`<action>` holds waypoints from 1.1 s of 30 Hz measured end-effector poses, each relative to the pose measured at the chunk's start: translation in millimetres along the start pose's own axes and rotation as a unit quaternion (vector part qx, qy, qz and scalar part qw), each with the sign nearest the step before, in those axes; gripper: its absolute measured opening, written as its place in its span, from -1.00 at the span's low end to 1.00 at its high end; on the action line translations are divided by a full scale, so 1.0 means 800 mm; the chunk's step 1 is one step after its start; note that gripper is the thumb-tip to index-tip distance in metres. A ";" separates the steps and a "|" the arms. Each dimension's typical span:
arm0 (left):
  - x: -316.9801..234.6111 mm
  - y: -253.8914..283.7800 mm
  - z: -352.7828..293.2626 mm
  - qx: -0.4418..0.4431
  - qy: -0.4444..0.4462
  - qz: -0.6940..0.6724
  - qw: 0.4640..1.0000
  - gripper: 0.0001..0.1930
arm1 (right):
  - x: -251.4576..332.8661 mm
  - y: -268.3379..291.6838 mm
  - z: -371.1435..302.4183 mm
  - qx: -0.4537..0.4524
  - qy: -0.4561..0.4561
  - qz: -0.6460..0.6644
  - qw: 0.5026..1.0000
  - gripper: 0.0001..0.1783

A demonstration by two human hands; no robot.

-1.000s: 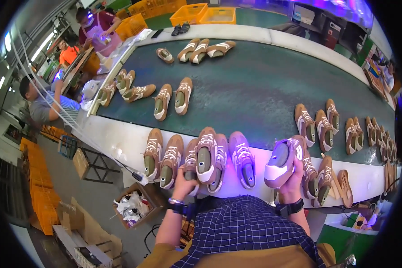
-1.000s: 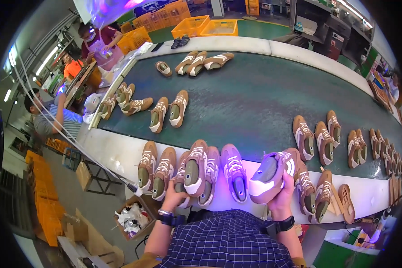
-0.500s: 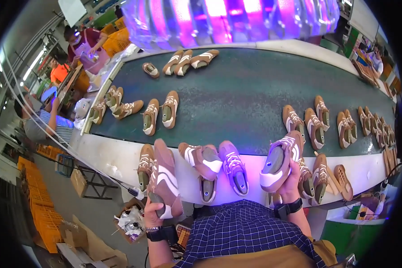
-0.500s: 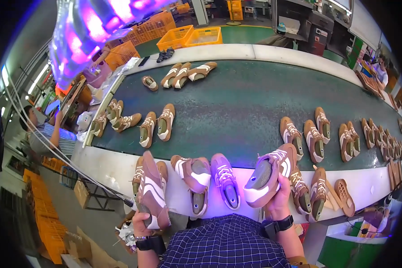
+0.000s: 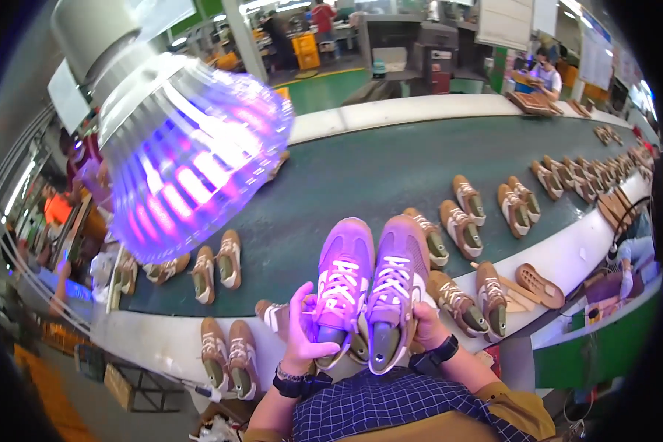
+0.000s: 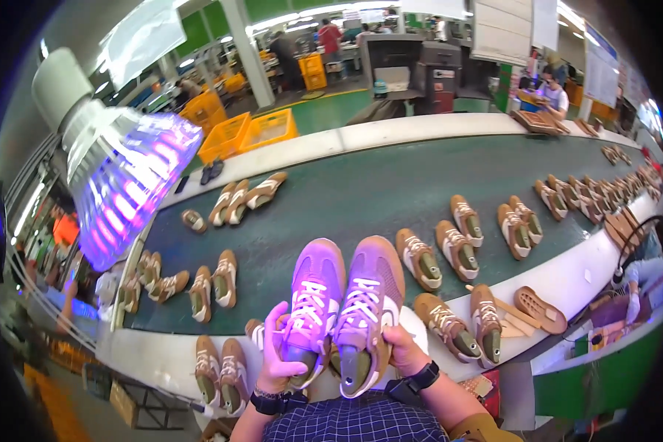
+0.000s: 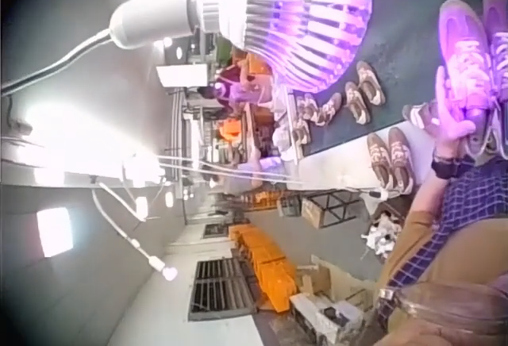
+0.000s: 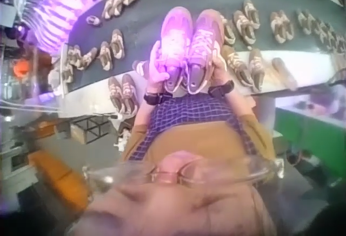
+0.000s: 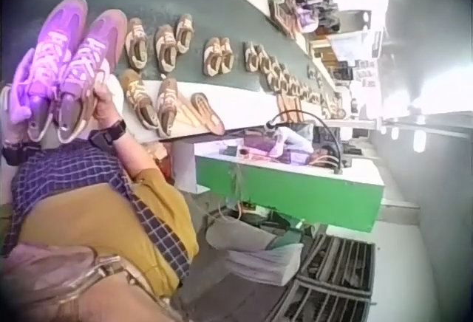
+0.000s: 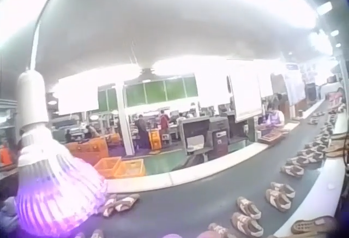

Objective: The recorder is inspecting manufactured shoes on an assembly line conveyor belt, checking pairs for quality and placing them back.

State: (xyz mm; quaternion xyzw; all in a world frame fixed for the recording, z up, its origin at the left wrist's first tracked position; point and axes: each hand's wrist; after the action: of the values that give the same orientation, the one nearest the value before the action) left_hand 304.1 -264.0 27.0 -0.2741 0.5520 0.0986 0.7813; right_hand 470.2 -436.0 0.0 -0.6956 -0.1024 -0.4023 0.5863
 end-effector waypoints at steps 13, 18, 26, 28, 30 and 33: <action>0.053 -0.021 0.000 0.124 0.226 -0.208 0.944 0.04 | 0.031 0.019 -0.025 -0.028 0.000 0.076 0.997 -0.34; 0.051 -0.018 0.011 0.058 0.154 -0.344 0.925 -0.12 | 0.049 0.005 -0.007 -0.081 0.013 0.045 0.996 -0.41; 0.043 0.001 0.029 -0.092 0.093 -0.409 0.903 -0.47 | 0.055 -0.025 0.010 -0.121 0.111 0.081 0.983 -0.45; 0.043 -0.002 0.028 -0.116 0.083 -0.389 0.910 -0.47 | 0.053 -0.026 0.006 -0.141 0.095 0.070 0.983 -0.45; 0.045 -0.004 0.026 -0.142 0.077 -0.370 0.915 -0.47 | 0.049 -0.024 0.004 -0.143 0.107 0.047 0.983 -0.50; 0.049 -0.006 0.021 -0.169 0.094 -0.348 0.918 -0.48 | 0.044 -0.016 0.003 -0.154 0.099 0.073 0.980 -0.48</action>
State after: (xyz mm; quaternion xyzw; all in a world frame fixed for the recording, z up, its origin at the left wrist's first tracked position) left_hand 334.7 -264.9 -3.1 -0.5845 0.4678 -0.1138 0.6532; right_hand 486.5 -441.4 33.4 -0.7400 0.0703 -0.4356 0.5076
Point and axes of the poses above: each hand's wrist, its own z-axis towards the middle knuckle, its own y-axis out of the back of the hand, x = y × z, and after that the axes turned 6 degrees about z, right-handed
